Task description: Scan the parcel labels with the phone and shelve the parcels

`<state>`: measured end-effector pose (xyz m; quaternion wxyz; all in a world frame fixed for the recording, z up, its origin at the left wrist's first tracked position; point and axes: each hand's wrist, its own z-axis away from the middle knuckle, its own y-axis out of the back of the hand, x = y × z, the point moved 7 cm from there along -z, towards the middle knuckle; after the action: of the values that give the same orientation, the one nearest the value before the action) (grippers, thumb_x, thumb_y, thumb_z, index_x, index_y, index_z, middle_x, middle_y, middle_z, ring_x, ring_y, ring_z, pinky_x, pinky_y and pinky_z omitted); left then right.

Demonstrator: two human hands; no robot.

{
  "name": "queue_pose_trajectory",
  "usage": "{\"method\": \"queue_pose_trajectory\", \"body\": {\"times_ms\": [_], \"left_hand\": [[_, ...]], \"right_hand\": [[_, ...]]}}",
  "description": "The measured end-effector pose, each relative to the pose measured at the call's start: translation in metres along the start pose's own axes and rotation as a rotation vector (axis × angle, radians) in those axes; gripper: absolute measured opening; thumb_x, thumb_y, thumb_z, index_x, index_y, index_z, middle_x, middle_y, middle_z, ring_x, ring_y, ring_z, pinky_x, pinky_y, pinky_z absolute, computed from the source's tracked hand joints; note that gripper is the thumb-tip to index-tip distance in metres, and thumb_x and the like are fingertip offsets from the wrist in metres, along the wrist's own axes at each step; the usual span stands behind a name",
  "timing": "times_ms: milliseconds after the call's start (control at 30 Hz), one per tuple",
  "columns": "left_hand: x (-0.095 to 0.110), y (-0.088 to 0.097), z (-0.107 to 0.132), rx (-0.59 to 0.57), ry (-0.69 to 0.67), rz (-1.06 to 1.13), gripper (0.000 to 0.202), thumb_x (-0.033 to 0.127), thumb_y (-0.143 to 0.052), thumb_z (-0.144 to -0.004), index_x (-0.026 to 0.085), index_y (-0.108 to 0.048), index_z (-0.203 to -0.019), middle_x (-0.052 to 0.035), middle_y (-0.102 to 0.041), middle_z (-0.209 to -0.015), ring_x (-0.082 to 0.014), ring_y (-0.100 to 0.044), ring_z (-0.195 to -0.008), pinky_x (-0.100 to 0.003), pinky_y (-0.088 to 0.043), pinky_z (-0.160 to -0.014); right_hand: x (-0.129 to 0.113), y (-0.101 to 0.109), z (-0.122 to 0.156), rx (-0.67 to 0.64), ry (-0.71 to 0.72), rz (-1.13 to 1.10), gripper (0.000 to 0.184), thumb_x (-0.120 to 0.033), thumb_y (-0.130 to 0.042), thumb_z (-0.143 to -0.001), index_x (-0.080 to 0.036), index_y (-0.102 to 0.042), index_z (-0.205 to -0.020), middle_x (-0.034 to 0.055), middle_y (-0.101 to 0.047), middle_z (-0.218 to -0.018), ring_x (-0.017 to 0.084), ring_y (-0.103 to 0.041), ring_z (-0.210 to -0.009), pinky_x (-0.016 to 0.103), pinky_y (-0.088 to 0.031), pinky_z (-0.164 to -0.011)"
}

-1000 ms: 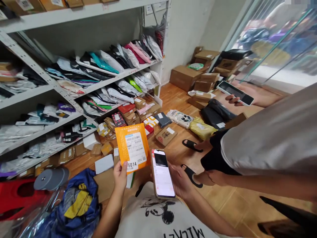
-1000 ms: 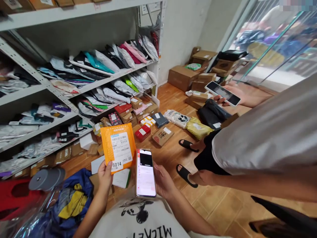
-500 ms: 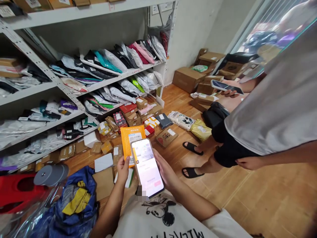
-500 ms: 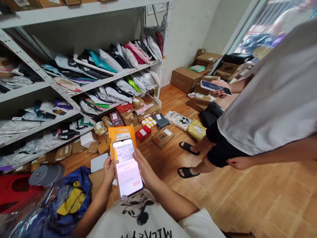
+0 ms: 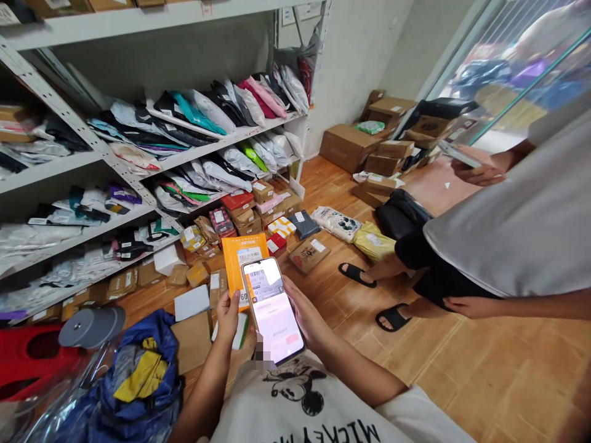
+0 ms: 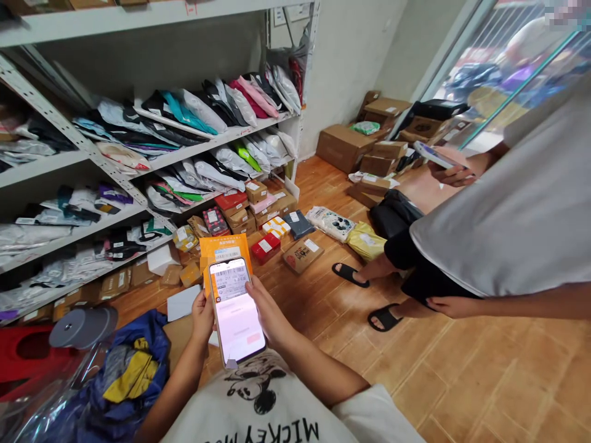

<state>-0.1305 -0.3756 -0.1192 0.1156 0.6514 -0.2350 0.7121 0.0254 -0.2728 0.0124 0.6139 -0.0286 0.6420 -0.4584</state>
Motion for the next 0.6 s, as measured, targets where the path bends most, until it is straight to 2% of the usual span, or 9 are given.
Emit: {"method": "queue_pose_trajectory", "body": {"times_ms": [167, 267, 367, 467, 600], "left_hand": [[0.0, 0.0, -0.002, -0.011, -0.014, -0.001, 0.05, 0.061, -0.077, -0.066, 0.014, -0.064, -0.072, -0.0019, -0.066, -0.071, -0.0134, -0.057, -0.065, -0.024, -0.048, -0.063], [0.003, -0.001, -0.002, -0.017, -0.024, -0.003, 0.049, 0.06, -0.078, -0.066, 0.014, -0.066, -0.076, -0.0027, -0.068, -0.075, -0.0144, -0.059, -0.068, -0.025, -0.049, -0.066], [0.004, -0.003, -0.004, -0.039, -0.023, -0.013, 0.047, 0.06, -0.075, -0.071, 0.014, -0.067, -0.081, -0.004, -0.07, -0.08, -0.0156, -0.061, -0.072, -0.027, -0.051, -0.069], [0.001, -0.007, -0.007, -0.075, -0.007, -0.023, 0.047, 0.06, -0.074, -0.071, 0.014, -0.067, -0.082, -0.0051, -0.071, -0.082, -0.0167, -0.062, -0.074, -0.027, -0.051, -0.069], [-0.008, -0.015, -0.012, -0.112, 0.027, -0.024, 0.05, 0.063, -0.078, -0.064, 0.014, -0.065, -0.07, -0.0042, -0.067, -0.071, -0.016, -0.059, -0.066, -0.026, -0.049, -0.062]], "right_hand": [[-0.001, 0.0, 0.002, 0.012, 0.003, -0.013, 0.036, -0.05, -0.077, -0.073, -0.025, -0.07, -0.097, 0.0033, -0.074, -0.116, 0.026, -0.061, -0.12, 0.036, -0.048, -0.099], [0.005, 0.001, -0.002, 0.018, -0.074, -0.034, 0.037, -0.043, -0.077, -0.072, -0.024, -0.069, -0.102, 0.0029, -0.075, -0.114, 0.025, -0.067, -0.107, 0.035, -0.05, -0.091], [0.013, 0.009, -0.015, 0.078, -0.163, -0.045, 0.04, -0.034, -0.079, -0.067, -0.023, -0.067, -0.103, 0.0022, -0.078, -0.103, 0.023, -0.071, -0.092, 0.035, -0.051, -0.086], [0.023, 0.023, -0.033, 0.139, -0.237, -0.047, 0.033, -0.041, -0.077, -0.071, -0.019, -0.07, -0.095, 0.0053, -0.078, -0.088, 0.024, -0.071, -0.079, 0.038, -0.052, -0.084], [0.037, 0.042, -0.049, 0.211, -0.292, -0.042, 0.037, -0.051, -0.076, -0.075, -0.018, -0.072, -0.092, 0.007, -0.077, -0.08, 0.024, -0.071, -0.074, 0.041, -0.053, -0.083]]}}
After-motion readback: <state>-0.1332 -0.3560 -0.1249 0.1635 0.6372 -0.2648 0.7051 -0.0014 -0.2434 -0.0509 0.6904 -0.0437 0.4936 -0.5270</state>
